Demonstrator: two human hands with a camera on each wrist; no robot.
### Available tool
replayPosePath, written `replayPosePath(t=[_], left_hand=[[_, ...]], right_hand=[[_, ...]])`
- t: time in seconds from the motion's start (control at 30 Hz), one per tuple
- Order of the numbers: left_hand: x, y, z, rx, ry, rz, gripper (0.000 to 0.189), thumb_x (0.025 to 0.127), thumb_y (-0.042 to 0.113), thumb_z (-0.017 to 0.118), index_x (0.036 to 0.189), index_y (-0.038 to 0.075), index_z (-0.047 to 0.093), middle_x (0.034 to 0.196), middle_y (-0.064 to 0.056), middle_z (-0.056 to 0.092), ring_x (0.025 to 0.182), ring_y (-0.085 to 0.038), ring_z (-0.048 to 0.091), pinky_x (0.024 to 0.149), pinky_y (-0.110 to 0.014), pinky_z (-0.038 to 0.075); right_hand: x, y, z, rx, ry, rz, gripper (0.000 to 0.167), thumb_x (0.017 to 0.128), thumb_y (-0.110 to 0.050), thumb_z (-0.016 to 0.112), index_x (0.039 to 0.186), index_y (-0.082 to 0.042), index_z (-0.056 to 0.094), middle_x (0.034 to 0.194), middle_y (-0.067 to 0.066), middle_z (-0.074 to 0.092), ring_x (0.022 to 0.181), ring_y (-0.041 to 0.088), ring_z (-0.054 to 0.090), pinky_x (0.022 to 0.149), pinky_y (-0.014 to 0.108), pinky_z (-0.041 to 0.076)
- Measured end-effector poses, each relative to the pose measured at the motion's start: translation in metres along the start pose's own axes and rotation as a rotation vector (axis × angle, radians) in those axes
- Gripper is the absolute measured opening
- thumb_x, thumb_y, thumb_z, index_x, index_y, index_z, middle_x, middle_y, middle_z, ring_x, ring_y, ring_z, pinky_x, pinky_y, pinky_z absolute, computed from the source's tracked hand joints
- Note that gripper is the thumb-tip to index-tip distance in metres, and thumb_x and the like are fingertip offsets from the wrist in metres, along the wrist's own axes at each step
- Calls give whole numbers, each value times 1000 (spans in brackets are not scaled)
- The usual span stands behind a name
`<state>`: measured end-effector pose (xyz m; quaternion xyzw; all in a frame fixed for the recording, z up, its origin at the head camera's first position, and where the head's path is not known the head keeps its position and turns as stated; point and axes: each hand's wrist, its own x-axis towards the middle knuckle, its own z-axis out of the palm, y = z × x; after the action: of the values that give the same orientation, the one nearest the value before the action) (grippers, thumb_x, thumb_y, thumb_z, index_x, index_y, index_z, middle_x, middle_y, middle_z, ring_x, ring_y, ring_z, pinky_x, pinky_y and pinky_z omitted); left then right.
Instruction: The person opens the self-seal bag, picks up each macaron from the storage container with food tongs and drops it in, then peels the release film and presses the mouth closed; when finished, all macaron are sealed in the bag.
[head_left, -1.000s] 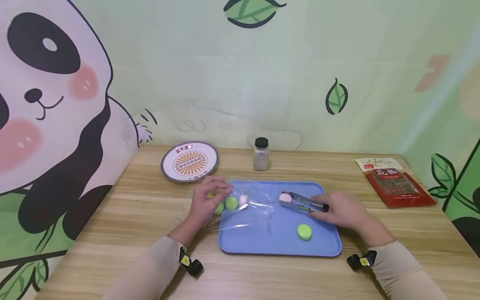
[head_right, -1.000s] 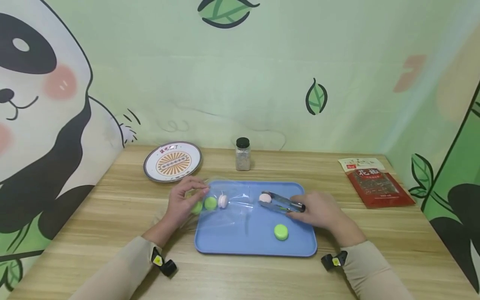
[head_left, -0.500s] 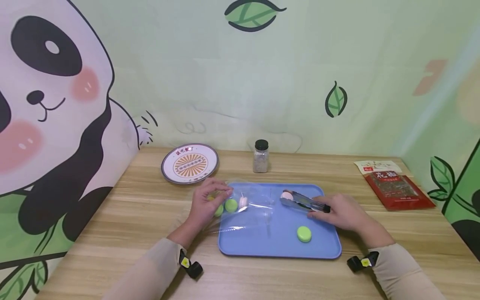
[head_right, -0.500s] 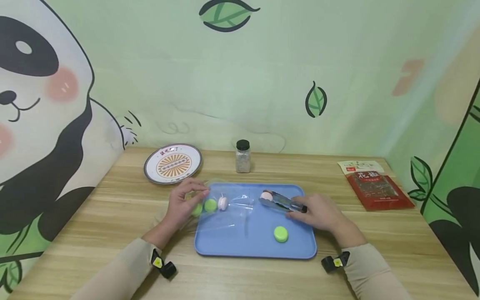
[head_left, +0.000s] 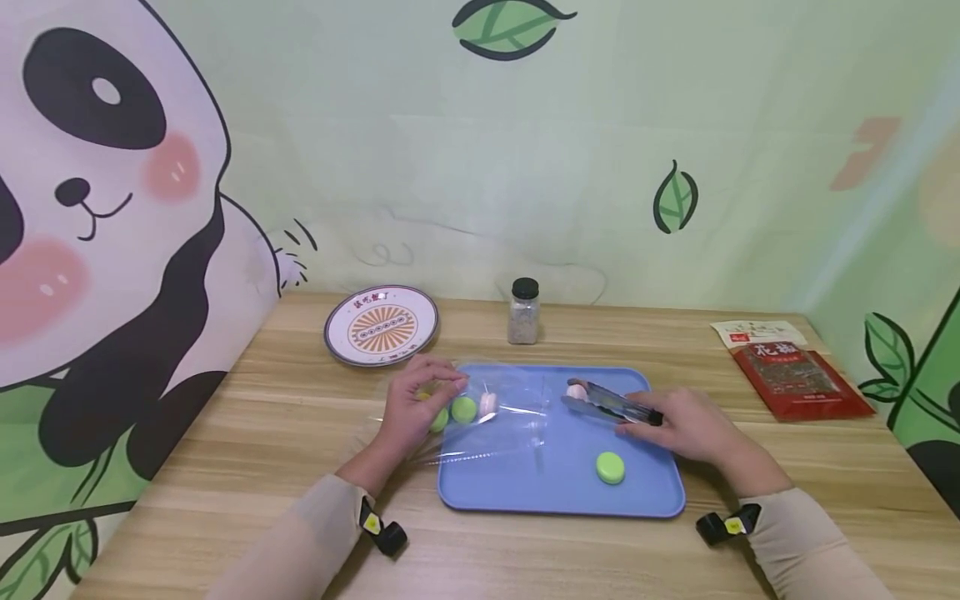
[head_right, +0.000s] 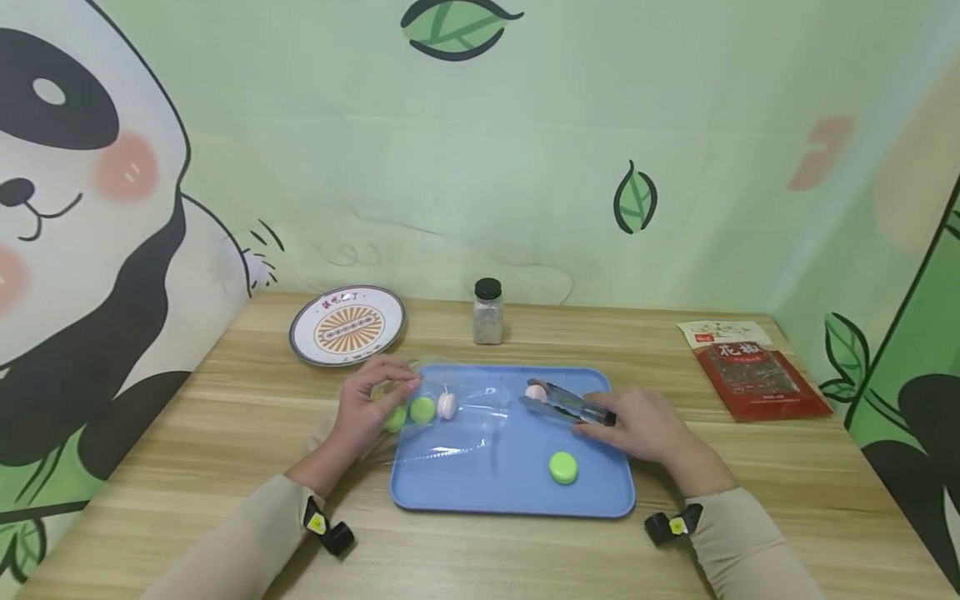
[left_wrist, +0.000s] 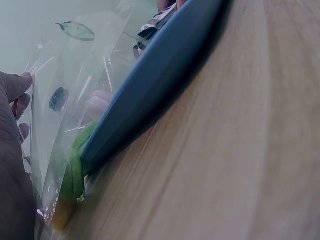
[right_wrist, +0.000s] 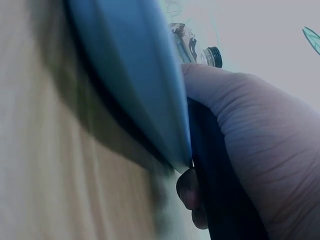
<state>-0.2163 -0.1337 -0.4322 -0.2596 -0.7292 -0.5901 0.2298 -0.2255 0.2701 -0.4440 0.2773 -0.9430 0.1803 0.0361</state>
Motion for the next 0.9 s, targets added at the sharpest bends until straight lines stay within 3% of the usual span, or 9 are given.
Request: replayPosePath(t=[0.17,0.47,0.77,0.9], left_hand=[[0,0,1,-8,5,3,8,82,-9,75,88,-4,74,95,-20,69,98,-34,58,94,-28,41],[1,1,-1,7,-1,-22,7,83,-8,75,89,-4,74,95,-18,69,99,-30,58,94,-29,41],[1,0,-2,14,-8,-23,6,85,-5,75,89,-2,75,96,-15,69,100,-28,58,93,-30,41],[0,0,-1,13,4,-11,7,84,-7,75,89,-3,74,95,-17,69,99,-29,58,94,-30,41]], right_hand=[[0,1,1,-24,18,-10,53,88,-55,71,121,-14,72,72,-11,60,54,2,45,48,24,36],[0,0,3,-54,143,-66,45,87,-46,77,119,-14,74,57,-17,43,46,-2,36,41,22,30],[4,-2,2,-115,380,-269,40,73,-30,88,107,-14,75,60,-16,45,46,-4,33,41,17,26],[7,-13,1,-188,398,-405,41,73,-34,87,105,-13,73,62,-13,52,47,-4,32,41,16,23]])
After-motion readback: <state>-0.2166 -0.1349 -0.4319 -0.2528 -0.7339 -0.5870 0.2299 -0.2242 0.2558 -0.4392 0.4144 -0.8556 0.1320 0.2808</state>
